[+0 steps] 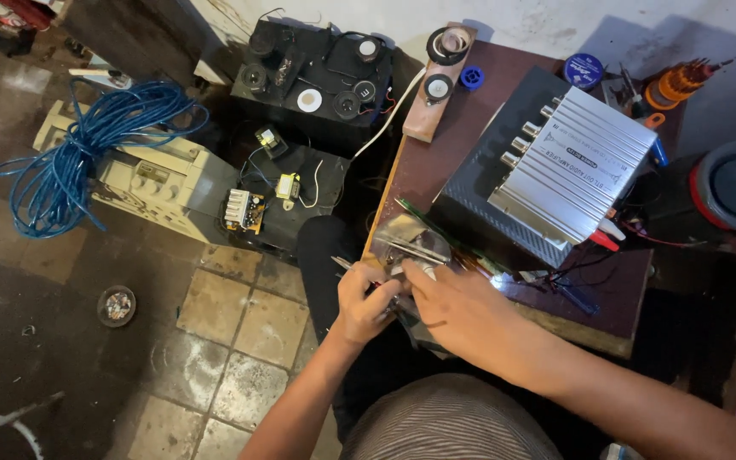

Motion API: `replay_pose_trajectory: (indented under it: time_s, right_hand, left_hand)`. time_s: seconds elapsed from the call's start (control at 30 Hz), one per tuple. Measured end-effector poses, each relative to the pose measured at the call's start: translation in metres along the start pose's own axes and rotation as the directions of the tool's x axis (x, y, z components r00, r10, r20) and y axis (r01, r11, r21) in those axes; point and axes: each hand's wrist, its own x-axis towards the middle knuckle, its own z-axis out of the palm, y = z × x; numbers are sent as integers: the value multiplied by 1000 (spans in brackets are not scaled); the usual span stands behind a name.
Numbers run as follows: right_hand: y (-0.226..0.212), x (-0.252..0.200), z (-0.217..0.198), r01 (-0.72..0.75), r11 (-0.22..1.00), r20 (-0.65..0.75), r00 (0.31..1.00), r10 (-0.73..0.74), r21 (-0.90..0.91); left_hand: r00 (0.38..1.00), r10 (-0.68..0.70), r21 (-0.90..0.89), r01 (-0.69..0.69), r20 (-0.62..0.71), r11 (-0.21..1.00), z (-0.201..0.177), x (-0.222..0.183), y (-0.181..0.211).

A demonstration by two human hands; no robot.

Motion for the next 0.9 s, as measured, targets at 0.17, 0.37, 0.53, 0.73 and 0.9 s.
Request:
replay_pose_trajectory:
  time_s: [0.17,0.37,0.53,0.73,0.9]
  right_hand:
    - [11,-3,-40,46,985,-59,998,-36,165]
    - [33,-16,-64,-87,540,-35,977,211,837]
    - [40,-39,-64,-52,181,-28,911,410,982]
    - [34,-67,-59,-62,49,28,861,507,997]
    - [32,-74,-3,-126,457,-94,898,430,880]
  left_hand:
    - [997,-80,32,80,-1,996,1,1,1]
    - [983,-182,-3,182,-24,983,5,-21,-7]
    - [975,-215,30,216,-49,976,1,-15,-7]
    - [943,-317,-8,319,98,948,-6,-11,-6]
    - [940,-324,23,323,103,946,-3,-28,-14]
